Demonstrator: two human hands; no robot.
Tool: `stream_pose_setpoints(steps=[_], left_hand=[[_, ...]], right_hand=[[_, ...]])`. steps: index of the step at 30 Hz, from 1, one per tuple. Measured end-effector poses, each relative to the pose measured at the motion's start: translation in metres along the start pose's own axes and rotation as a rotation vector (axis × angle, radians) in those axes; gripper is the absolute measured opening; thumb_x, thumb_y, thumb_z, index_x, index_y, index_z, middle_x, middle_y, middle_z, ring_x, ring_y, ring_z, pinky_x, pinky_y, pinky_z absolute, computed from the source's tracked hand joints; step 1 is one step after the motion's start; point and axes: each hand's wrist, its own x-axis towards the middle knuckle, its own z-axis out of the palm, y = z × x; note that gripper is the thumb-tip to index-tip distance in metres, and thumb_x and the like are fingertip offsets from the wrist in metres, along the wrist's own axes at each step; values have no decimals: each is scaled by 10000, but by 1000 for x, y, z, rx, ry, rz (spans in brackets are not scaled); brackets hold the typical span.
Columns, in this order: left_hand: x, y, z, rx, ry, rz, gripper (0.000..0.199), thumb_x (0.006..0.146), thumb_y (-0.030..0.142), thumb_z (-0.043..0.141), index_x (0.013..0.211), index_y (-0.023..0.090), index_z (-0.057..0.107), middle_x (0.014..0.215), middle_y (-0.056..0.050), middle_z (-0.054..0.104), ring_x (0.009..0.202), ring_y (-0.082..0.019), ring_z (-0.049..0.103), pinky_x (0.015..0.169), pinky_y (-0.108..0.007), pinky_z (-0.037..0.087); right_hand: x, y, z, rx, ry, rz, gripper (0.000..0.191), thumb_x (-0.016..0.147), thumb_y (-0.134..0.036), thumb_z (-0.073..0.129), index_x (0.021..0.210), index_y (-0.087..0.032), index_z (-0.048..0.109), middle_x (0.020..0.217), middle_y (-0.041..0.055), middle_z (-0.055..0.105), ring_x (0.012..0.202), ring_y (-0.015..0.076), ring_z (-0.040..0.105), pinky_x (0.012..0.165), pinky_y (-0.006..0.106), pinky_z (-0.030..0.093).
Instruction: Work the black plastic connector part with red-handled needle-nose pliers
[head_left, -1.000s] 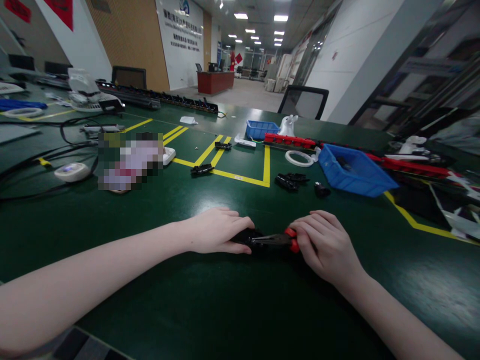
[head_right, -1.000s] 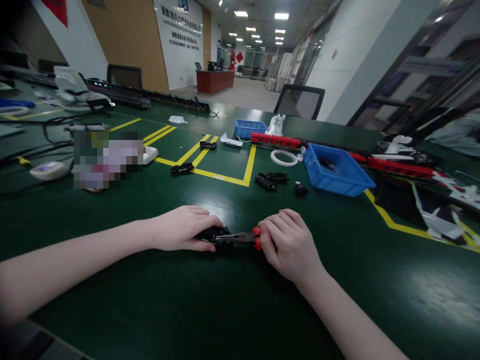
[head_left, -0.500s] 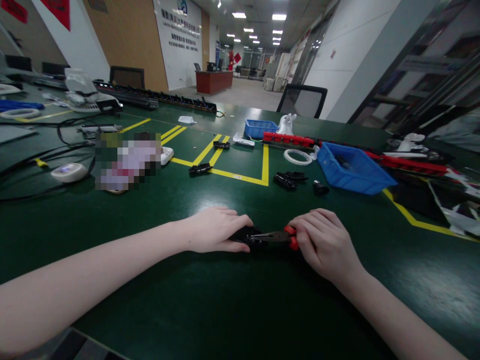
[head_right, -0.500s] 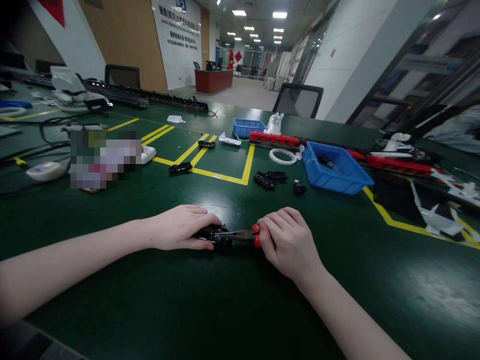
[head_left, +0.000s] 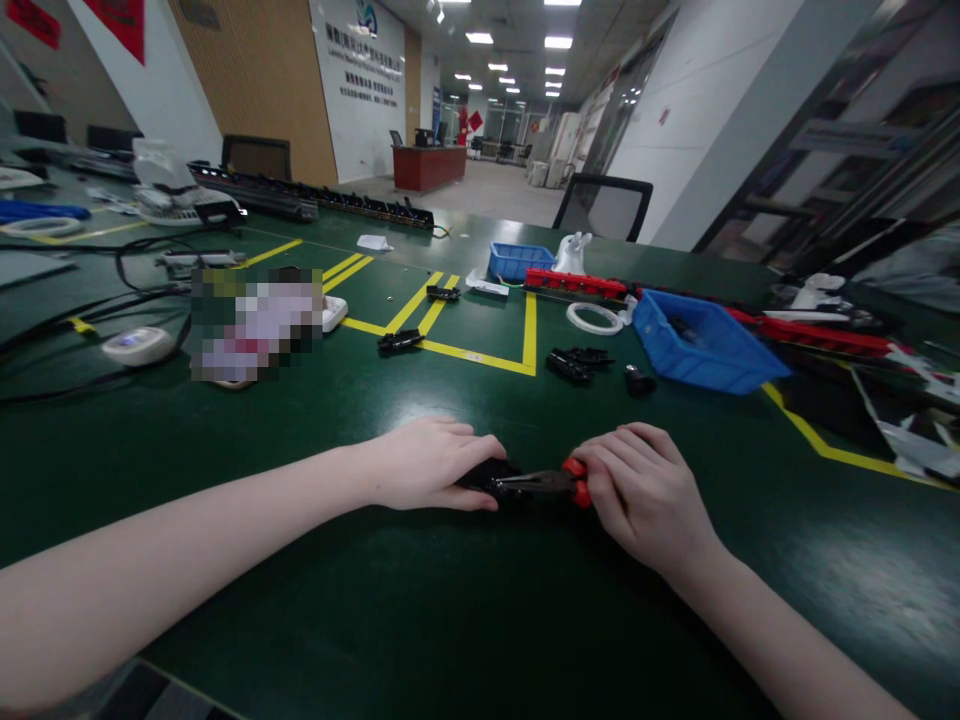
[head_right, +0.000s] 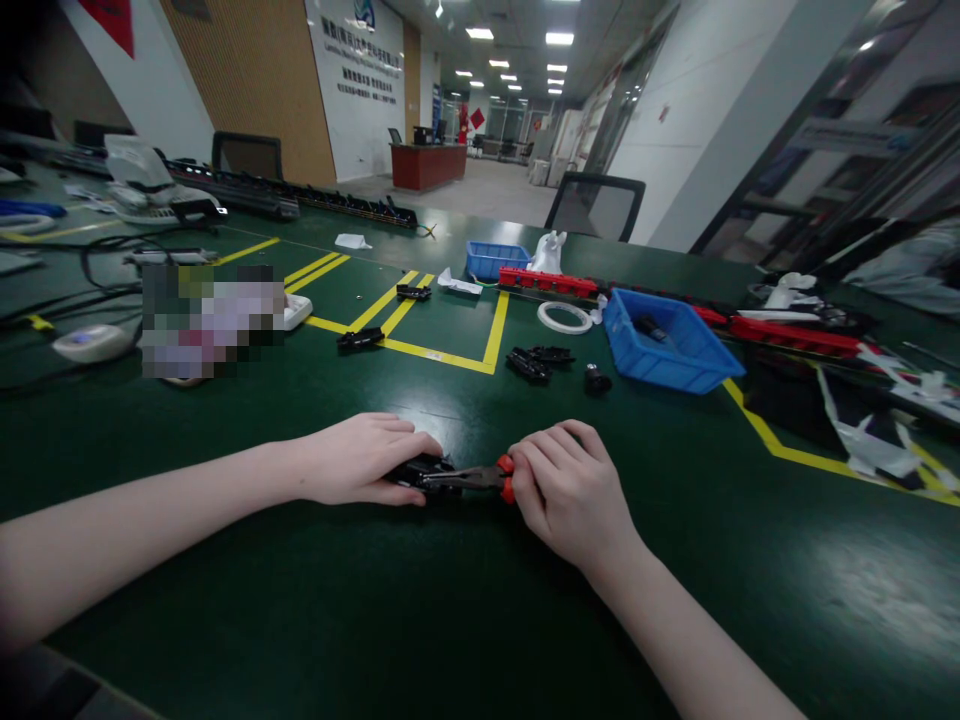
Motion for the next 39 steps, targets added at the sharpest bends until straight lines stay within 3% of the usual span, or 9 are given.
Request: stream_pose_setpoints(steps=[26,39], left_hand=[[1,-1,2,-11,18,24,432,940,530,582,1201,193,507,945,-50,684,850,-223,667,735,-317,462],[0,-1,0,-32,14,5,424,947,518,576,1206,191,507,950,-52,685,849,-224,665,737,-318,471]], right_hand=[[-1,0,0,-16,-2,-17,246,960,-194,423,873,-183,652,851,39,726,778,174,646,886,386,413],[-4,8,-2,-38,96,-25,205,961,-170,438,966,-164,643,922,60,738,856,195,680,916,415,416]])
